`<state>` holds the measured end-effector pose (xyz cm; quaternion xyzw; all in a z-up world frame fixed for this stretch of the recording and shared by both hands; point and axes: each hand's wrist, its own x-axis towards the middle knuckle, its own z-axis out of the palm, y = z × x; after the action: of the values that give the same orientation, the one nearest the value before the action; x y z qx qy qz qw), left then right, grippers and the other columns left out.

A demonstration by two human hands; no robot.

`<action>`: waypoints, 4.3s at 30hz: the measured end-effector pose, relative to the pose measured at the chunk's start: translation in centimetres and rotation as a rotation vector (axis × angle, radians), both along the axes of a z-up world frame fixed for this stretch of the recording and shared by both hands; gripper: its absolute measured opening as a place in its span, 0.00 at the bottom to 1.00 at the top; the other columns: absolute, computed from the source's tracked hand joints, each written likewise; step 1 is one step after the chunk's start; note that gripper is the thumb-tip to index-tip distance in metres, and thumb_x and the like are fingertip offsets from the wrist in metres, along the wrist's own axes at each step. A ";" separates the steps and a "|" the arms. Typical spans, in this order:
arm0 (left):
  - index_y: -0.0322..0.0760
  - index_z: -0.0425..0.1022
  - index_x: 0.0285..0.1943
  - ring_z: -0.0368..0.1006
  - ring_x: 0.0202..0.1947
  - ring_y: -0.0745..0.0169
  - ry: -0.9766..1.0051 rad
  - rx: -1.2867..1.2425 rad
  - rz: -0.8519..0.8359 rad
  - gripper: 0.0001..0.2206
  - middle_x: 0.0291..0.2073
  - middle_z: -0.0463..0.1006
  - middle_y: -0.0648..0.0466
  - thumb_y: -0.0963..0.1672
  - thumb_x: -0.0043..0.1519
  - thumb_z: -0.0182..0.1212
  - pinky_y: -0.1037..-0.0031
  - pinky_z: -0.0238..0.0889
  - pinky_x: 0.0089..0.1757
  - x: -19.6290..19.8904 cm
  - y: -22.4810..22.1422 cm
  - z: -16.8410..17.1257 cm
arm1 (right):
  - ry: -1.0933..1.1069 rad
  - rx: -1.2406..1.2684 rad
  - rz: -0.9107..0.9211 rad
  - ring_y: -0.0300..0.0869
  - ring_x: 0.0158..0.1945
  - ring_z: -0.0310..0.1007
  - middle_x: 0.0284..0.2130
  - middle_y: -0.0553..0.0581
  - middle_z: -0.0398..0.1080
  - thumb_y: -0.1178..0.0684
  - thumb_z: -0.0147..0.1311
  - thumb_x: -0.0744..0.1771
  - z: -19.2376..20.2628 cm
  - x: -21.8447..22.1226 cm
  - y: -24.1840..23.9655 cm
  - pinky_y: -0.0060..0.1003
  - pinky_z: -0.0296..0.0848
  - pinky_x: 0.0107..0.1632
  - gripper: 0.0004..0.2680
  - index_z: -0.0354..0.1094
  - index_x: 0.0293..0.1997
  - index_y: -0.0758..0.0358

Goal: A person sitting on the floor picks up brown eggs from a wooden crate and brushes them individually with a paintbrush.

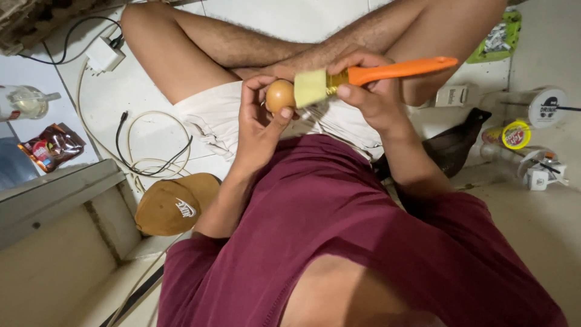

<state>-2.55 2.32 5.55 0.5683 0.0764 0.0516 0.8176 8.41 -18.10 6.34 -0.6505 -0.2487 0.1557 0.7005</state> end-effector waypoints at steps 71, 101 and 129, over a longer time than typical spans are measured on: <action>0.26 0.64 0.70 0.76 0.54 0.57 0.018 -0.168 -0.024 0.29 0.58 0.72 0.43 0.37 0.59 0.70 0.68 0.75 0.52 11.9 2.3 -8.5 | 0.082 0.151 -0.088 0.51 0.48 0.73 0.43 0.72 0.72 0.49 0.66 0.62 -9.3 11.5 2.1 0.41 0.71 0.51 0.17 0.67 0.44 0.74; 0.25 0.67 0.66 0.70 0.61 0.50 -0.056 0.047 -0.019 0.25 0.63 0.69 0.41 0.36 0.60 0.69 0.62 0.71 0.57 10.4 1.6 -7.7 | -0.047 0.192 0.102 0.54 0.47 0.74 0.46 0.75 0.71 0.50 0.63 0.64 -8.7 11.4 1.3 0.44 0.72 0.51 0.14 0.69 0.43 0.74; 0.29 0.64 0.70 0.69 0.59 0.60 -0.020 -0.007 0.000 0.25 0.63 0.69 0.46 0.38 0.63 0.65 0.68 0.71 0.56 5.1 -1.3 -6.7 | 0.074 0.258 -0.115 0.50 0.47 0.68 0.40 0.69 0.68 0.46 0.61 0.63 -9.1 3.6 -0.9 0.42 0.69 0.52 0.17 0.67 0.41 0.75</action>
<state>2.55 0.99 -1.10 0.5650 0.0683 0.0571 0.8203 12.05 -19.01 -2.74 -0.5621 -0.2029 0.1058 0.7948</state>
